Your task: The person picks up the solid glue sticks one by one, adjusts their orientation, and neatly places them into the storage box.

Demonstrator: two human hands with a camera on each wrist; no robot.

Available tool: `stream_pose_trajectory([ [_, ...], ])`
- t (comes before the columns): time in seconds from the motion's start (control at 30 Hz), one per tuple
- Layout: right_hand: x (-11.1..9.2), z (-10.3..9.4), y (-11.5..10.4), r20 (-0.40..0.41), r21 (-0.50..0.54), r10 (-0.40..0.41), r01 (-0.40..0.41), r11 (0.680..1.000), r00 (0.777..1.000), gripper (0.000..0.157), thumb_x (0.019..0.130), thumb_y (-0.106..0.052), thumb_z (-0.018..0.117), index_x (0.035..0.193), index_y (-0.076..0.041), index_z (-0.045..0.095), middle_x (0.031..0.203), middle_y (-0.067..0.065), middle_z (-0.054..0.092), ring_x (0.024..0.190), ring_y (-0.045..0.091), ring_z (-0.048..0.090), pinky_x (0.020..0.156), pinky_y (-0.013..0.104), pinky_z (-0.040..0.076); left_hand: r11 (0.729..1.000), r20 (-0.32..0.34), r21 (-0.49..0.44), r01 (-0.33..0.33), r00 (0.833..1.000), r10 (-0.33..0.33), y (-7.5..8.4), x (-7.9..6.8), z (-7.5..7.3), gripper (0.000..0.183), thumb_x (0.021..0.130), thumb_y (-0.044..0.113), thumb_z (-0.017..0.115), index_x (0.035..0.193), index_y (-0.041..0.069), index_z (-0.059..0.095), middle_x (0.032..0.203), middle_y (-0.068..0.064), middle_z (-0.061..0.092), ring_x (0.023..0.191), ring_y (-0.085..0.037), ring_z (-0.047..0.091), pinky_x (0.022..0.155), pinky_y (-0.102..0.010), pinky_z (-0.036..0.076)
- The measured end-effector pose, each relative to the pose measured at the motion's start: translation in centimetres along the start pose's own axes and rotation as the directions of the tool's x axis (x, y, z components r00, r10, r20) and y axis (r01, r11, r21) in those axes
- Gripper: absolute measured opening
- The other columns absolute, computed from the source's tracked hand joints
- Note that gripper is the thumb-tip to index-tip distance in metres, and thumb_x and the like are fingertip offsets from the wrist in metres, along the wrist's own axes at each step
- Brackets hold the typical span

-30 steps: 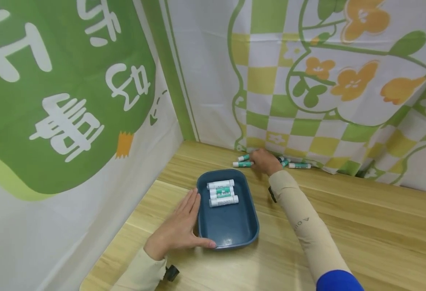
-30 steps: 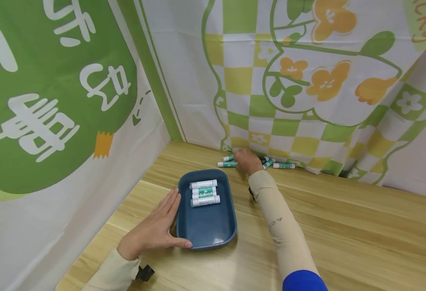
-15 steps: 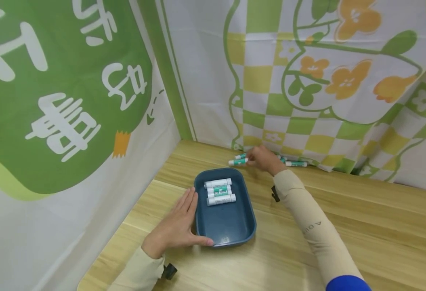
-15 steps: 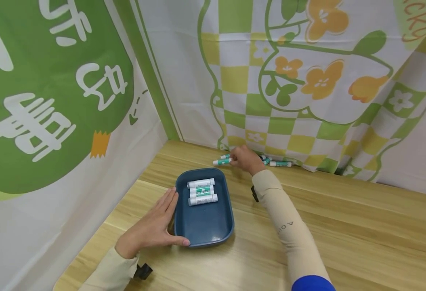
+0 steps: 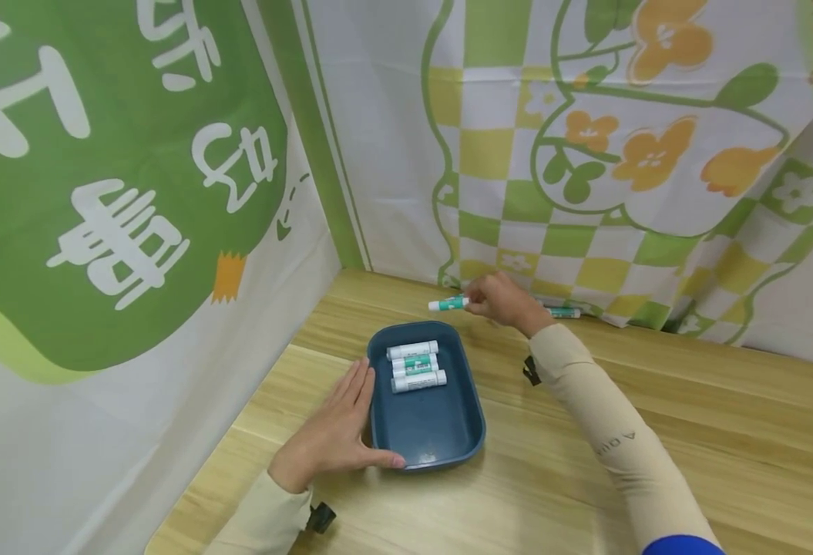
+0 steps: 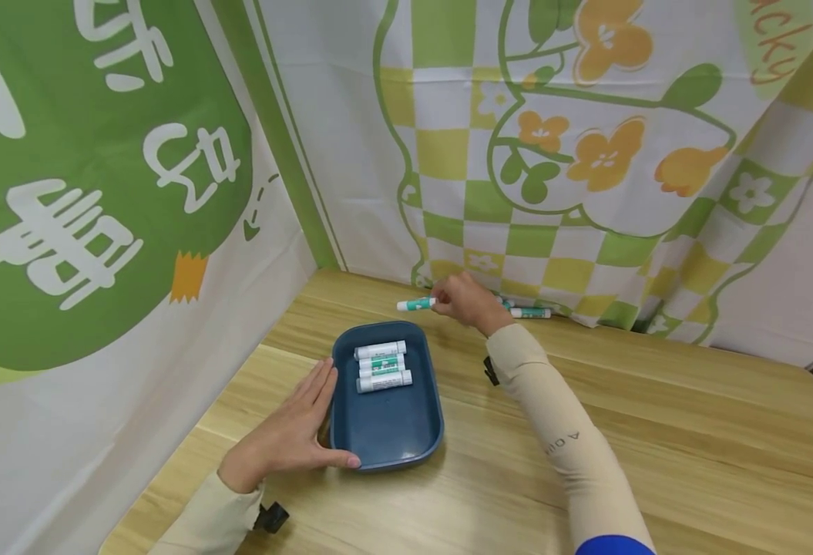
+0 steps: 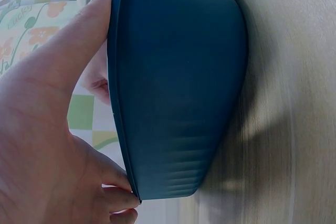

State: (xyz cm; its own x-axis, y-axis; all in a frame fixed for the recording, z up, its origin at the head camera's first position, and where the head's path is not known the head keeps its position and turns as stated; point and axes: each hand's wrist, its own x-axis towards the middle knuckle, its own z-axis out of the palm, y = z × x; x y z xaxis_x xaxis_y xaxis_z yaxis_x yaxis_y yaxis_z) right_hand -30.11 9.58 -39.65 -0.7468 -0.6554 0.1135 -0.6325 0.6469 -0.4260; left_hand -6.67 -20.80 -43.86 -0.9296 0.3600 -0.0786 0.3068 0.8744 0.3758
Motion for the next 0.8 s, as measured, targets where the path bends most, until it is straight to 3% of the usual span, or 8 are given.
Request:
stream_pose_trajectory([
  [0.23,-1.2,-0.6,-1.4,-0.065,0.036,-0.058,0.061,0.998,0.996,0.014,0.098,-0.014,0.077,0.107,-0.005,0.081,0.101,0.013,0.082,0.088,0.022,0.079,0.079,0.039,0.066,1.0,-0.001,-0.017,0.0,1.0,0.0,0.2,0.0,0.0,0.147,0.073,0.083,0.077,0.166,-0.008,0.009,0.176,-0.026,-0.002,0.166,-0.042,0.001,0.135,-0.057,0.015],
  [0.43,-2.1,-0.7,-2.6,-0.111,-0.017,-0.213,0.212,0.977,0.971,0.011,0.096,-0.012,0.079,0.105,-0.007,0.082,0.099,0.011,0.082,0.085,0.02,0.079,0.078,0.042,0.066,1.0,-0.004,-0.03,0.01,1.0,-0.01,0.3,0.1,0.0,0.146,0.073,0.082,0.077,0.166,-0.007,0.009,0.177,-0.026,0.0,0.166,-0.042,0.001,0.134,-0.058,0.016],
  [0.8,-4.2,0.0,-5.1,-0.055,-0.009,-0.336,0.336,0.942,0.94,0.009,0.097,-0.014,0.078,0.103,-0.009,0.081,0.099,0.006,0.081,0.087,0.018,0.075,0.078,0.04,0.065,1.0,0.002,-0.025,0.01,1.0,-0.01,0.1,0.2,0.1,0.146,0.073,0.083,0.076,0.167,-0.006,0.009,0.177,-0.025,-0.001,0.166,-0.042,0.001,0.134,-0.058,0.016],
])
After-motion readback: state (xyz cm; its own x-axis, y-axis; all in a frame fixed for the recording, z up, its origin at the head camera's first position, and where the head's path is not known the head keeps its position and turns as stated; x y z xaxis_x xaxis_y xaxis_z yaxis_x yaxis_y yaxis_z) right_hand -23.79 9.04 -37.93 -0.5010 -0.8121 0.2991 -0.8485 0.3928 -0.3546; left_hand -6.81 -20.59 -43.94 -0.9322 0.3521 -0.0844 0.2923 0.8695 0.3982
